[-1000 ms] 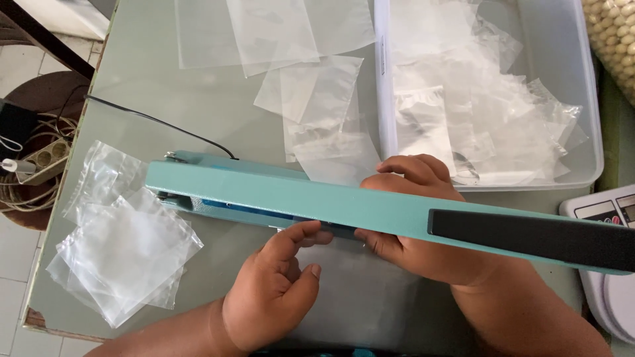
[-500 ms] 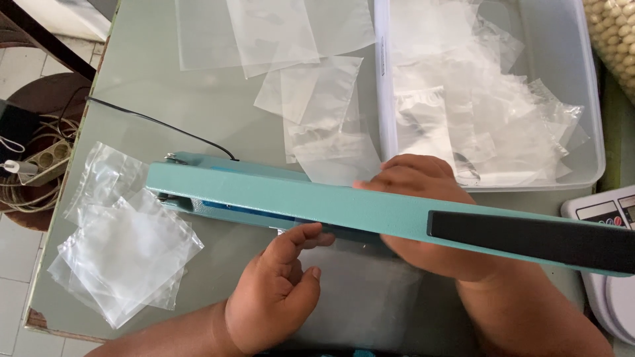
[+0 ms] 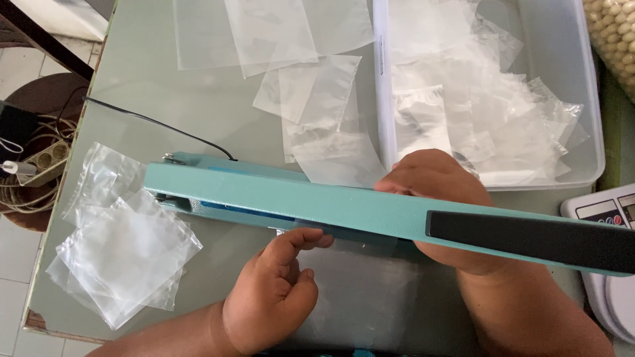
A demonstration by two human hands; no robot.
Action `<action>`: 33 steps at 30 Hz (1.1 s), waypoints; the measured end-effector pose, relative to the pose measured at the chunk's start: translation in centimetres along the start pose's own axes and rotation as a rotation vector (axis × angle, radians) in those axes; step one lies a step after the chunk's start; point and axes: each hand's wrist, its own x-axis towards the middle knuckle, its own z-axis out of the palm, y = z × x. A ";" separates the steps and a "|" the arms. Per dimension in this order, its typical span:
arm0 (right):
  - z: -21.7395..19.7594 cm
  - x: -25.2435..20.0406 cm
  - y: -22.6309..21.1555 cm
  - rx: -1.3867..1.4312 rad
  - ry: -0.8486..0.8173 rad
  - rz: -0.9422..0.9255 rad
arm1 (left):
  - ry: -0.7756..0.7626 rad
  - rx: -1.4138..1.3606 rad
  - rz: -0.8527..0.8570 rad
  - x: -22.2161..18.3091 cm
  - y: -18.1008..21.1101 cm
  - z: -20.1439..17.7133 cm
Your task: Cutting plastic bags to size with scissors and sealing them using a manual impulse sealer on a workbench.
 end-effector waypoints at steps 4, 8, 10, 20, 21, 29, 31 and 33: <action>-0.2 1.3 -0.7 -0.064 -0.147 -0.008 | -0.007 -0.003 -0.060 0.0 0.3 0.0; -0.2 1.2 -2.1 -0.012 -0.170 0.050 | -0.014 -0.055 -0.056 0.1 0.1 0.1; -0.1 0.8 -2.4 -0.062 -0.192 0.190 | -0.017 -0.070 -0.070 0.1 0.1 0.1; 0.1 0.4 -1.9 -0.103 -0.148 0.160 | -0.016 -0.114 -0.007 0.1 0.4 -0.2; 0.1 0.5 -2.1 -0.117 -0.160 0.159 | -0.012 -0.115 0.008 0.1 0.3 -0.1; 0.2 0.9 -2.3 -0.143 -0.155 0.121 | -0.040 -0.132 -0.011 0.1 0.4 -0.3; 0.3 0.8 -2.4 -0.144 -0.148 0.128 | -0.042 -0.146 -0.019 0.1 0.3 -0.3; 0.3 0.8 -2.4 -0.144 -0.144 0.129 | -0.046 -0.148 -0.013 0.1 0.3 -0.4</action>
